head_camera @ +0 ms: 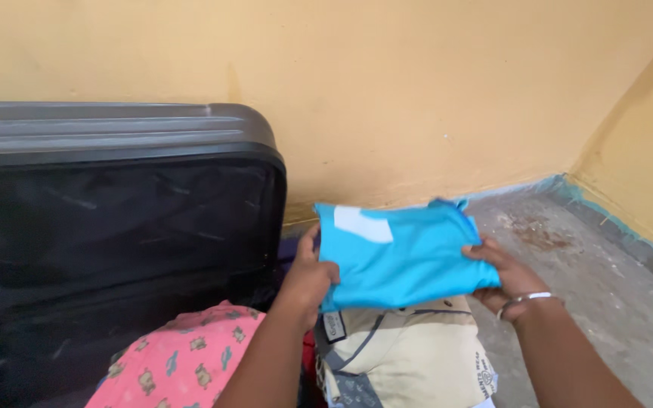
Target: The person folds several items of clothing, including a yellow t-shirt, pink patterned shorts, a blue shirt, and a green plaid shirt, and places them into an open suitcase.
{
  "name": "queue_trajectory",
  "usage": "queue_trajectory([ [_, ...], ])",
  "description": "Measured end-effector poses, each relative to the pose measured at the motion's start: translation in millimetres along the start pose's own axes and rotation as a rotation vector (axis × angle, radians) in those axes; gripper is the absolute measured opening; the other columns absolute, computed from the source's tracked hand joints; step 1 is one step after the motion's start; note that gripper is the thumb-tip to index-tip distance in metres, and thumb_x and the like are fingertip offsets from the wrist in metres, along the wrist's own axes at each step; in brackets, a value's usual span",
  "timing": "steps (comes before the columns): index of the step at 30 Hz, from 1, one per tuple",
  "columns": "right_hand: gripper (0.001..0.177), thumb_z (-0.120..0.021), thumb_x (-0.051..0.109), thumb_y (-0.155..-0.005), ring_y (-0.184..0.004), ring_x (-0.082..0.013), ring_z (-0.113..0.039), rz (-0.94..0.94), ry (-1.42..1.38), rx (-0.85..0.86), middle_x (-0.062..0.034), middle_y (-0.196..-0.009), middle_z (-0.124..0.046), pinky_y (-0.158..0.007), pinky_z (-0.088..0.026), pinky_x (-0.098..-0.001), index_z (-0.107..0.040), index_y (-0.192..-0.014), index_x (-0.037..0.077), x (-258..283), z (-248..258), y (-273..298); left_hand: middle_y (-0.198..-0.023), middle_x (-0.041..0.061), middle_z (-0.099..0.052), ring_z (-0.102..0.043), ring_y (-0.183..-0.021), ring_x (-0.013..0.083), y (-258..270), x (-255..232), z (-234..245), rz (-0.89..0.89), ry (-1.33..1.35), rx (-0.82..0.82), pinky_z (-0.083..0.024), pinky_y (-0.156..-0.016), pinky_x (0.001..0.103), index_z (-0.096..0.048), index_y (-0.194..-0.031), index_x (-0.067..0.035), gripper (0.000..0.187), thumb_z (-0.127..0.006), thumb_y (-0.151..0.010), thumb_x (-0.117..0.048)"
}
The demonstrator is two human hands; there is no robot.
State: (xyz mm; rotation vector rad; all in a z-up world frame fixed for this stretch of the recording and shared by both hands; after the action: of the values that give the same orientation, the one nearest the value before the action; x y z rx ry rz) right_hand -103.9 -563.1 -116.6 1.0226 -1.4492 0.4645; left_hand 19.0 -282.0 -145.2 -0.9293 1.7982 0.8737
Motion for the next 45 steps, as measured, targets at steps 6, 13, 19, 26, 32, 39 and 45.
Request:
queue_trajectory([
  [6,0.072,-0.068,0.017,-0.081,-0.113,-0.0242,-0.067,-0.082,-0.003,-0.012,-0.0061,-0.131,-0.066,-0.096,-0.055,-0.0491,-0.050,-0.150,0.020,-27.0,20.8,-13.4,-0.144,0.006,-0.058,-0.058,-0.122,0.0214,-13.0,34.4,0.2,0.017,-0.038,-0.025,-0.048,-0.093,0.029,-0.029,-0.158,-0.024,0.101,-0.050,-0.066,0.011],
  [13,0.073,-0.069,0.022,-0.080,-0.115,-0.0208,-0.066,-0.027,0.049,0.006,-0.0036,-0.130,-0.068,-0.095,-0.053,-0.0428,-0.049,-0.151,0.022,-24.4,27.6,-18.3,-0.151,0.006,-0.053,-0.056,-0.127,0.0234,-19.0,37.8,-3.5,-0.024,-0.032,0.001,-0.048,-0.096,0.032,-0.024,-0.160,-0.024,0.105,-0.052,-0.064,0.009],
  [19,0.063,-0.076,0.037,-0.081,-0.108,-0.0235,-0.064,-0.181,0.612,-0.163,-0.0084,-0.120,-0.072,-0.090,-0.050,-0.0428,-0.065,-0.139,0.016,-39.5,60.4,-38.6,-0.155,0.007,-0.043,-0.050,-0.137,0.0252,-16.2,51.5,6.8,0.048,-0.211,-0.166,-0.045,-0.109,0.038,-0.017,-0.158,-0.023,0.097,-0.067,-0.077,-0.008],
  [26,0.055,-0.076,0.041,-0.086,-0.116,-0.0334,-0.066,0.777,1.056,-0.302,-0.0182,-0.121,-0.071,-0.103,-0.050,-0.0439,-0.070,-0.125,0.003,-24.0,44.5,-71.1,-0.155,0.020,-0.041,-0.033,-0.145,0.0392,-11.2,36.5,-29.5,-0.541,-1.076,-0.353,-0.026,-0.117,0.054,-0.047,-0.145,-0.010,0.071,-0.070,-0.082,-0.034],
  [32,0.063,-0.073,0.047,-0.086,-0.138,-0.0492,-0.044,1.086,1.222,-0.205,-0.0273,-0.144,-0.055,-0.113,-0.037,-0.0525,-0.065,-0.135,0.008,-47.0,-33.6,-53.3,-0.162,0.021,-0.028,-0.016,-0.153,0.0383,-15.8,55.9,-56.7,-0.576,-1.255,-0.168,-0.011,-0.119,0.061,-0.039,-0.152,-0.005,0.079,-0.065,-0.089,-0.045],
  [39,0.102,-0.058,0.080,-0.076,-0.148,-0.0505,-0.018,0.489,1.509,-0.183,-0.0278,-0.160,-0.026,-0.117,-0.015,-0.0612,-0.037,-0.156,0.022,-74.6,-40.6,-62.3,-0.166,0.019,-0.016,-0.008,-0.154,0.0349,-22.7,80.5,-47.1,-0.382,-1.291,-0.085,-0.006,-0.120,0.059,-0.027,-0.157,-0.009,0.090,-0.056,-0.089,-0.060],
  [45,0.110,-0.057,0.086,-0.072,-0.152,-0.0487,-0.016,0.368,1.461,-0.113,-0.0247,-0.163,-0.023,-0.121,-0.014,-0.0589,-0.031,-0.160,0.025,-83.1,-37.7,-75.9,-0.167,0.018,-0.016,-0.008,-0.155,0.0335,-23.0,80.8,-42.7,-0.346,-1.293,-0.065,-0.004,-0.121,0.058,-0.028,-0.158,-0.010,0.090,-0.052,-0.089,-0.063],
])
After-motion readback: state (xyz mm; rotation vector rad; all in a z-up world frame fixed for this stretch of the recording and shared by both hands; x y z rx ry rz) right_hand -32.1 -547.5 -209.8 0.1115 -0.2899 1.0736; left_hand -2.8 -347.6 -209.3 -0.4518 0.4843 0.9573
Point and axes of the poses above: each hand's wrist, its own y-axis away from the middle knuckle, its own z-axis out of the back of the hand, x = y × z, the point moved 3 cm from there along -y, towards the middle knuckle
